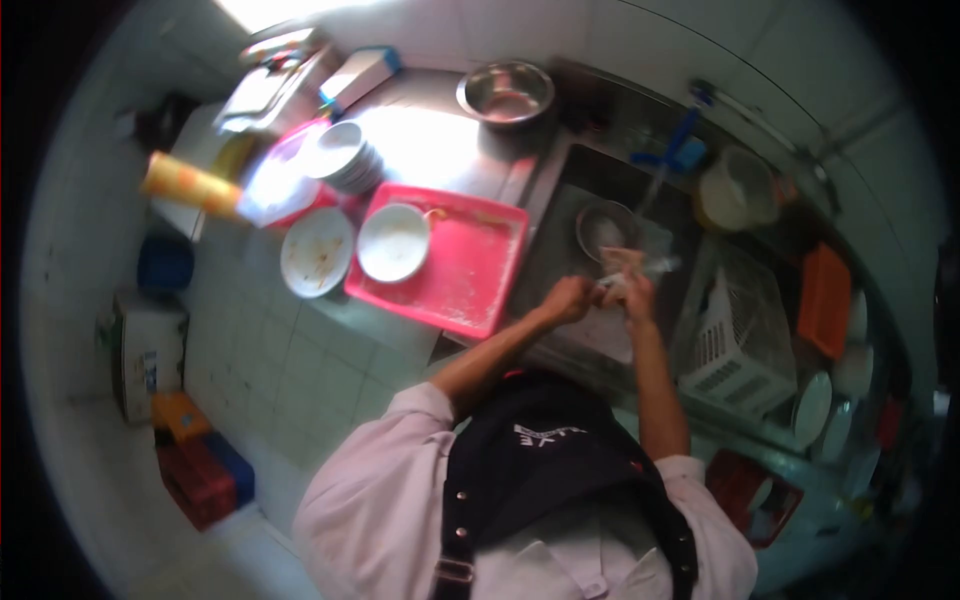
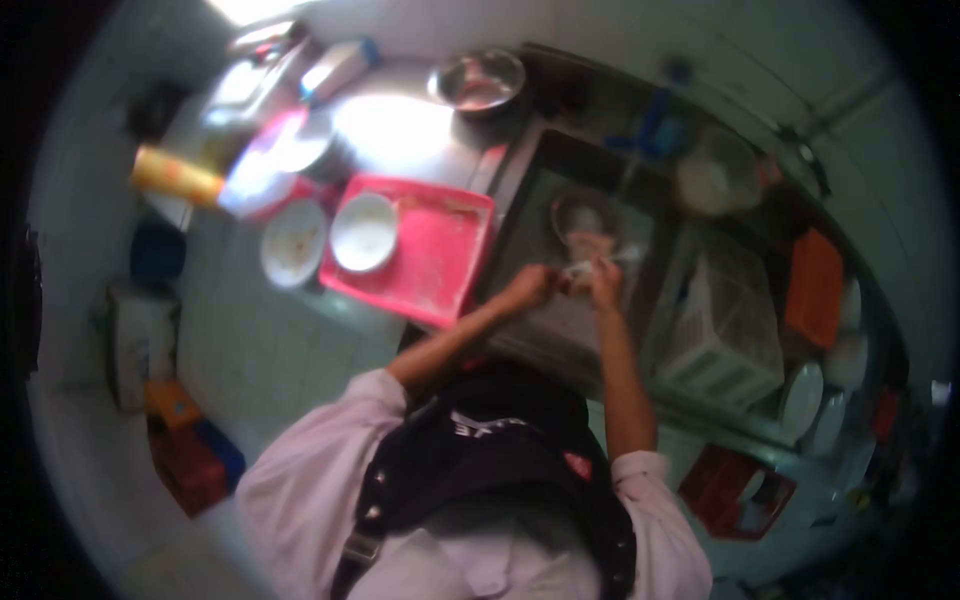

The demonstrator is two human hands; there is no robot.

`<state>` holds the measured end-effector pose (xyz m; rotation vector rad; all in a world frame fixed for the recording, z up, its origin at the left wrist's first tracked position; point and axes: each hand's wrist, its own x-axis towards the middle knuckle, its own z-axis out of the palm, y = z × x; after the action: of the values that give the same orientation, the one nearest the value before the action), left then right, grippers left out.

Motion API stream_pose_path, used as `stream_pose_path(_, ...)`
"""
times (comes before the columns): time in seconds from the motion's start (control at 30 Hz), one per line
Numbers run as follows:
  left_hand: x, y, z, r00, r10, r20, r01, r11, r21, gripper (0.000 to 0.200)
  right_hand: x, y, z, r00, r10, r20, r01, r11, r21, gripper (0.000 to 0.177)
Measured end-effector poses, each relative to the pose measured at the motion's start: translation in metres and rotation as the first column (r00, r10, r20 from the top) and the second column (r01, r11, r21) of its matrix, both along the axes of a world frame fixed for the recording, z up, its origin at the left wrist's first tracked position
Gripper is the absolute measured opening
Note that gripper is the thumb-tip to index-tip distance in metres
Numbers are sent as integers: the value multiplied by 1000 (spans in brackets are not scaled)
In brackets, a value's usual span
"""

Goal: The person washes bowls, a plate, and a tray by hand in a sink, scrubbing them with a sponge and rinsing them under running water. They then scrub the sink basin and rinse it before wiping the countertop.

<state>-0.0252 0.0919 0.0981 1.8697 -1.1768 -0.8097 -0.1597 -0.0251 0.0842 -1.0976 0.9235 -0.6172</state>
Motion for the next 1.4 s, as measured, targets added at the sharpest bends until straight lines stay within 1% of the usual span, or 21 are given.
stream_pose_path(0.13,26,32,40,995,97,-38,-93,990,103,30,-20,-3,-1,995,90,44,-98,959,264,21)
stream_pose_path(0.17,37,42,31,950,311,-25,-311,950,-12,33,-28,-5,-9,994,103,45,-111,959,262,21)
stream_pose_path(0.23,69,66,38,729,685,-20,-685,728,-28,44,-44,-10,-49,944,305,124,-329,874,358,18)
stream_pose_path(0.3,116,102,4,373,898,232,-867,426,-258,45,-58,-1,-54,955,280,101,-296,849,438,17)
stream_pose_path(0.33,135,116,13,150,972,179,-913,205,-351,48,-65,3,-57,965,250,74,-252,818,518,15)
stream_pose_path(0.37,147,132,22,53,997,57,-947,68,-315,57,-72,3,-76,966,249,73,-250,817,519,15)
stream_pose_path(0.43,169,151,44,-216,942,257,-975,-223,-1,56,-91,-2,-120,972,98,214,-218,720,659,8)
stream_pose_path(0.5,200,170,23,-273,931,-244,-957,-235,172,54,-91,4,-119,982,90,165,-175,758,628,7)
stream_pose_path(0.57,235,187,-37,-302,822,-483,-953,-237,191,54,-84,8,-116,992,62,114,-118,798,591,7)
stream_pose_path(0.63,241,197,-65,-120,712,-692,-993,-73,97,57,-80,7,-115,982,23,185,-129,802,583,9)
stream_pose_path(0.7,273,215,-131,-81,783,-617,-990,9,141,58,-80,7,-95,985,-2,172,-97,815,571,10)
stream_pose_path(0.8,226,197,-38,119,824,-554,-992,121,-32,60,-88,9,-72,987,-43,155,-49,837,545,9)
stream_pose_path(0.9,241,225,-67,386,700,-601,-917,361,-168,59,-97,17,-48,985,-119,122,38,851,524,9)
stream_pose_path(1.03,200,190,19,420,579,-699,-849,523,-76,31,-114,25,-28,975,-172,140,78,859,506,14)
stream_pose_path(1.13,168,140,36,651,597,-469,-706,703,-85,20,-120,29,-13,974,-213,76,142,837,529,17)
stream_pose_path(1.17,166,120,20,804,461,-376,-528,844,-94,52,-122,29,-13,974,-214,73,144,835,531,17)
stream_pose_path(1.2,143,82,53,693,489,-529,-545,836,58,54,-125,30,-14,979,-202,34,157,846,510,17)
stream_pose_path(1.23,135,60,36,849,369,-378,-401,916,-6,53,-128,31,-15,981,-192,-3,170,856,488,17)
stream_pose_path(1.3,107,-2,27,820,313,-480,-377,926,-40,47,-129,31,-8,979,-203,11,173,859,482,19)
stream_pose_path(1.33,115,-27,-46,892,378,-248,-372,926,71,43,-130,33,-3,978,-208,22,173,862,477,20)
stream_pose_path(1.4,77,-83,17,860,331,-389,-196,917,347,41,-137,34,0,979,-201,40,160,872,462,21)
